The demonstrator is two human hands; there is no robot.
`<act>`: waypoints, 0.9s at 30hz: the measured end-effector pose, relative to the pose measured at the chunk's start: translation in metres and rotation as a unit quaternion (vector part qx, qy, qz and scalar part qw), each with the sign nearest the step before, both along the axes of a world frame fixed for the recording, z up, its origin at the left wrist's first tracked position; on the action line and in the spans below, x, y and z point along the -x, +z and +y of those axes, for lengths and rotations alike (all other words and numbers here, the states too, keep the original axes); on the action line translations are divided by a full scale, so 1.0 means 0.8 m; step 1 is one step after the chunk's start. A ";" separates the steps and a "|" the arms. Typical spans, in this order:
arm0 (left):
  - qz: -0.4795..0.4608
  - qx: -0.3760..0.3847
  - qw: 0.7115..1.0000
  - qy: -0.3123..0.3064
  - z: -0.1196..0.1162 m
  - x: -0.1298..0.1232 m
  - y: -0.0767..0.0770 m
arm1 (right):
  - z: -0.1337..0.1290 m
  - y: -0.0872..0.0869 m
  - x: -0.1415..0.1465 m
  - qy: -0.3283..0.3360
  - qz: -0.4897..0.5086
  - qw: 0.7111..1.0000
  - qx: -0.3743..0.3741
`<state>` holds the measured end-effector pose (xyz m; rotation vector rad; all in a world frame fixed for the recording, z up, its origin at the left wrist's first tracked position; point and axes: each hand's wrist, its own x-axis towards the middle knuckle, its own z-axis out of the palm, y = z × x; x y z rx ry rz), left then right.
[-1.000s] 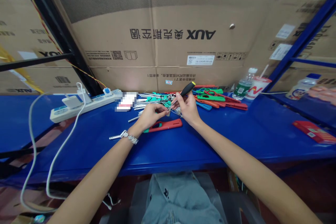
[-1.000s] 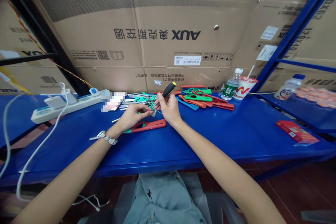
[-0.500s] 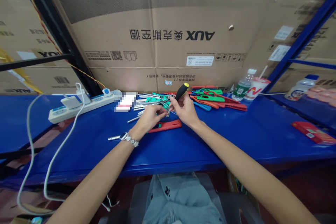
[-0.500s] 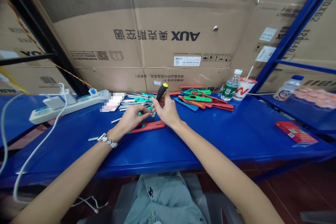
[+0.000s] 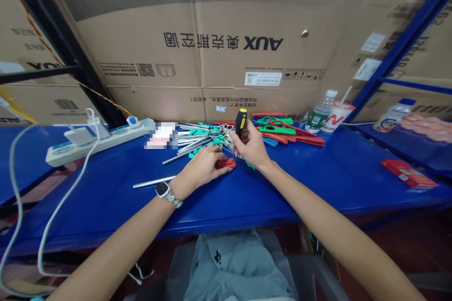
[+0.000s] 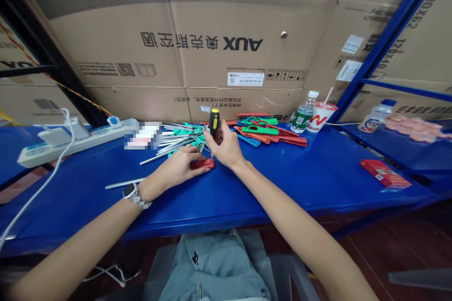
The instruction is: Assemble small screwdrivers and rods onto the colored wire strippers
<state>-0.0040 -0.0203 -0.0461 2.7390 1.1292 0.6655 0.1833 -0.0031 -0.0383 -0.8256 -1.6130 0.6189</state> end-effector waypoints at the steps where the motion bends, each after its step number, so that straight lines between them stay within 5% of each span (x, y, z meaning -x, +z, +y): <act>1: 0.004 0.004 1.000 0.000 0.001 0.002 0.001 | 0.000 -0.001 0.001 0.003 -0.001 1.000 0.001; 20: 0.009 0.025 1.000 0.010 0.006 0.016 0.010 | -0.004 -0.004 0.008 0.031 -0.042 0.999 0.002; 27: -0.062 -0.006 0.998 0.002 0.009 0.013 0.004 | -0.004 0.001 0.010 0.040 0.042 0.998 0.029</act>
